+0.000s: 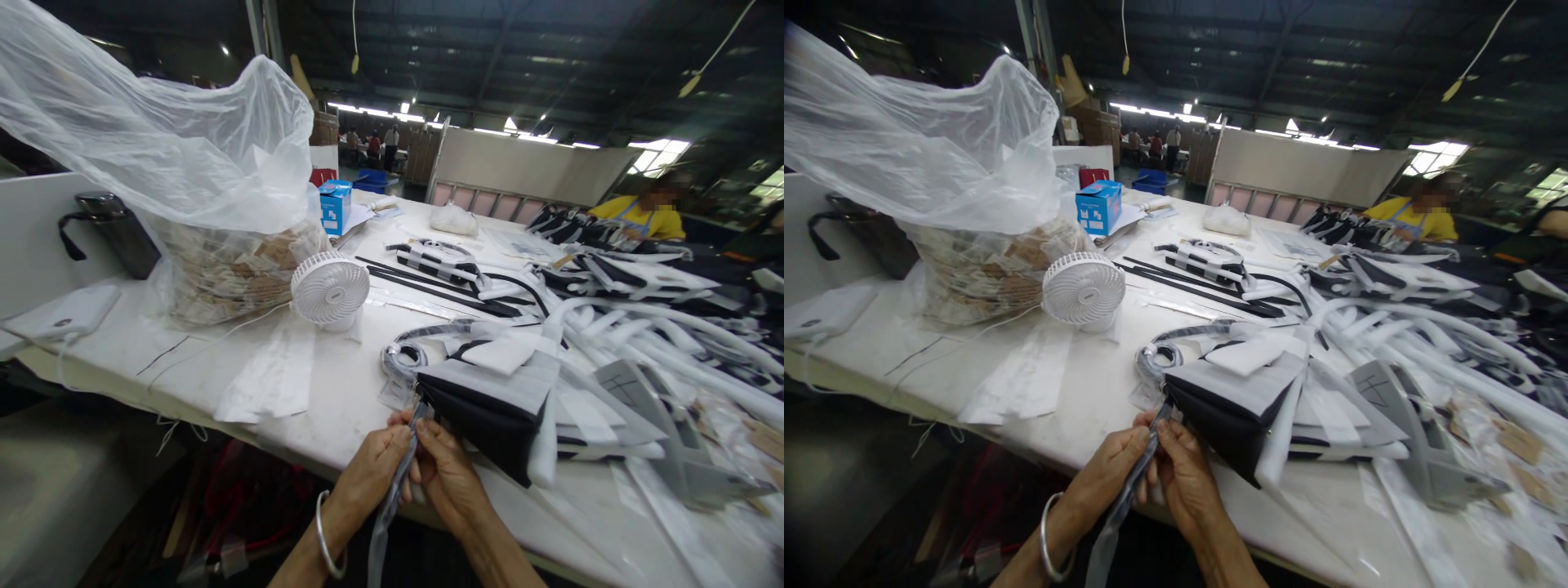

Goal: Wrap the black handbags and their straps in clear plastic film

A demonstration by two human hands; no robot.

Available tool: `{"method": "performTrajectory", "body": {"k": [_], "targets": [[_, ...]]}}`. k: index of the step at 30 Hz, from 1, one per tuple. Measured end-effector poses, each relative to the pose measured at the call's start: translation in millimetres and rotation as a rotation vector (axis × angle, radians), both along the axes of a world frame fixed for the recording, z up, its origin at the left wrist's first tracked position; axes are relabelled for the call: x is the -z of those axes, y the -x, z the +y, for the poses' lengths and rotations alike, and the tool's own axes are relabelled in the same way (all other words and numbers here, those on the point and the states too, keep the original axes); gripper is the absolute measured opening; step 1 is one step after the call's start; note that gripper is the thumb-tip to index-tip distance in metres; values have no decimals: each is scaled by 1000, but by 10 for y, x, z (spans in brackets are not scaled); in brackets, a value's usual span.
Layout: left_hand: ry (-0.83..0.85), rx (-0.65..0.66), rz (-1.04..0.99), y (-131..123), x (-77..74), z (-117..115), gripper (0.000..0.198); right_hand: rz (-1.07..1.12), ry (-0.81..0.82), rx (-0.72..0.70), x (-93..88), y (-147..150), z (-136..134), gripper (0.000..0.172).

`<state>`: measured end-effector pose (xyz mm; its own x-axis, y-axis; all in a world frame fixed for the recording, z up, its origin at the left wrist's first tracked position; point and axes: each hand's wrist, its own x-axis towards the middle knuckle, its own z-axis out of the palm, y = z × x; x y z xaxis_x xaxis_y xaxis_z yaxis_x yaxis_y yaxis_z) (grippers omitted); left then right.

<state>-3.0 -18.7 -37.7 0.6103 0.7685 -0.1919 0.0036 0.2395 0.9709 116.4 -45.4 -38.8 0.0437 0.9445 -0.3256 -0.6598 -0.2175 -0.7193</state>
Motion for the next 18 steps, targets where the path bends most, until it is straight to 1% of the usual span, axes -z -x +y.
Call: {"method": "performTrajectory", "body": {"k": [1,3,6,8,10,13,14,16,18], "targets": [[25,33,-11,5,16,-41,55,16,15,12,16,3,10,34],[95,68,-54,11,50,-150,52,45,63,87,50,26,35,32],[203,34,-79,42,99,-307,54,46,140,156,51,62,54,36],[219,-11,-30,85,116,-355,54,38,151,120,-1,56,26,42],[195,-53,28,134,117,-352,53,74,104,32,-76,19,-43,47],[165,-61,61,173,115,-323,51,161,3,-84,-152,-57,-164,43],[156,-54,67,172,121,-325,51,169,-7,-93,-155,-76,-190,41],[125,-34,86,153,149,-359,49,138,37,-73,-128,-90,-198,41],[87,-5,130,137,188,-430,47,76,93,-4,-74,-70,-153,42]]}}
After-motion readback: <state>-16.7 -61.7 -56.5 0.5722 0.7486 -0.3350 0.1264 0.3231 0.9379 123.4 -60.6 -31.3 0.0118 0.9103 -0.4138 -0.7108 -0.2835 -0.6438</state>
